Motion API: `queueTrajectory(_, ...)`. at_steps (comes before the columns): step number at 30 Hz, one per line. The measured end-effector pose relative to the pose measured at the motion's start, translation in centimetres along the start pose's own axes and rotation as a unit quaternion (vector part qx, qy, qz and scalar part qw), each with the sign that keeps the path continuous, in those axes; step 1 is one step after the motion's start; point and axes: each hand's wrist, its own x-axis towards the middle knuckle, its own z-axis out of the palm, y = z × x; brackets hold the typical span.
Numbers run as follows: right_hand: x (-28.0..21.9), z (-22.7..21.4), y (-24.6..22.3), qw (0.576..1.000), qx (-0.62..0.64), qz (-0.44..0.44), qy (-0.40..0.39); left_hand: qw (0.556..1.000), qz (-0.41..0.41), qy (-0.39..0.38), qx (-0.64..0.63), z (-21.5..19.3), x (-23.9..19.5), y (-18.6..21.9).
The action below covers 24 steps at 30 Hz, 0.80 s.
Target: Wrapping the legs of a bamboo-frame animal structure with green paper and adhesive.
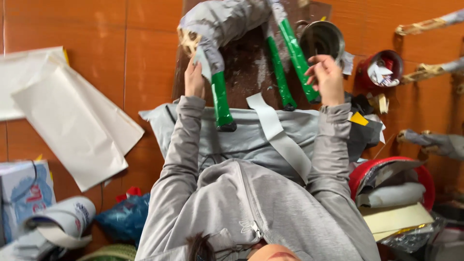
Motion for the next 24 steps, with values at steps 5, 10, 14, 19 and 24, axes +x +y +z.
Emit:
queueTrajectory(5, -0.9, 11.0, 1.8, 0.976, -0.161, -0.093, -0.115, 0.974, -0.099, -0.007, -0.201, 0.2, -0.9, 3.6)
queueTrajectory(10, -2.1, 18.5, 3.8, 0.943, -0.224, -0.217, -0.115, 0.904, -0.161, -0.053, -0.393, -1.4, -0.3, 2.5)
queueTrajectory(14, -2.6, 18.8, 1.8, 0.93, -0.229, -0.245, -0.148, 0.936, -0.149, -0.118, -0.295, -1.9, -0.9, 3.3)
queueTrajectory(19, -0.6, 19.1, 1.7, 0.947, -0.253, -0.147, -0.133, 0.936, -0.193, -0.083, -0.283, -1.1, -1.0, 4.8)
queueTrajectory(24, -2.9, 18.0, 4.4, 0.944, -0.246, -0.188, -0.113, 0.946, -0.177, -0.068, -0.263, -2.1, 0.1, 2.2)
